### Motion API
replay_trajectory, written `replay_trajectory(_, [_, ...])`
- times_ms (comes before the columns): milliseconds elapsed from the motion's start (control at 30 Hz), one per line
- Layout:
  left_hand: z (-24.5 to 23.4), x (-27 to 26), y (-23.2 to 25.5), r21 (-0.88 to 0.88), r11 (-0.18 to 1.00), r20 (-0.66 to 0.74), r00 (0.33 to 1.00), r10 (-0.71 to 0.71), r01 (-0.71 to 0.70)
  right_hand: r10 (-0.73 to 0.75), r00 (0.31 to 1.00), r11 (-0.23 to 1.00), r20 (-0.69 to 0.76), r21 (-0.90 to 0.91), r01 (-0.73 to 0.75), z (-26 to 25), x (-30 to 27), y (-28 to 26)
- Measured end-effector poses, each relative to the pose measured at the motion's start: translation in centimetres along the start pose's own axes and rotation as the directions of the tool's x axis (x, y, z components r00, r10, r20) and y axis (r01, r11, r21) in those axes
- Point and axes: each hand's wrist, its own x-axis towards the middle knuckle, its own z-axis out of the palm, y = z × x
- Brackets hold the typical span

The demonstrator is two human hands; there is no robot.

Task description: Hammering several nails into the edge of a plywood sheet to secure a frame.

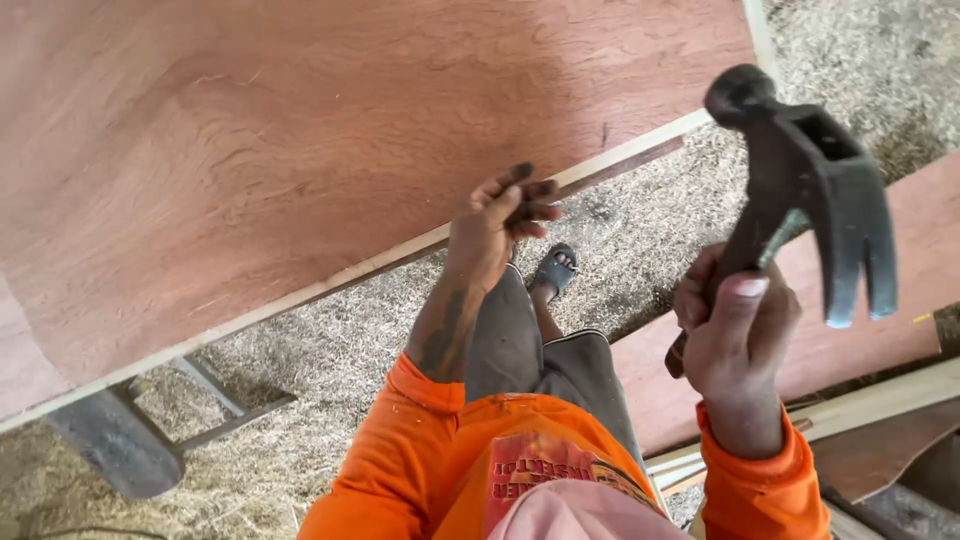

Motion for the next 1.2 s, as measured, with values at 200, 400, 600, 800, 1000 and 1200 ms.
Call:
replay_trajectory(200, [5.1,-2.6,1.3,-0.033,0.989,0.248,0.96,-0.13,0.142,0.14,0.99,0.895,0.031,-0.431,-0.113,2.2,1.6,-0.3])
replay_trajectory(400, [5.5,-2.9,-2.9,-0.063,0.998,0.146,0.989,0.003,0.006,0.155,0.987,0.868,0.035,-0.481,-0.12,4.2,1.8,1.0])
replay_trajectory(600, [6.5,-2.9,-4.3,0.045,0.996,-0.007,0.997,0.077,-0.077,0.181,0.983,0.83,0.032,-0.541,-0.135,4.9,2.9,1.4])
replay_trajectory(800, [7.0,-2.7,-5.7,0.004,1.0,-0.021,0.999,0.029,-0.029,0.087,0.993,0.88,0.075,-0.474,-0.042,4.1,2.5,3.3])
replay_trajectory(1000, [5.3,-1.6,-7.1,0.095,0.99,0.108,0.988,-0.11,0.1,0.191,0.978,0.89,-0.081,-0.406,-0.208,2.6,1.9,3.8])
replay_trajectory(1200, [6.7,1.5,-6.0,0.407,0.913,0.146,0.987,-0.07,0.004,0.291,0.936,0.912,-0.197,-0.237,-0.333,0.5,2.9,5.1])
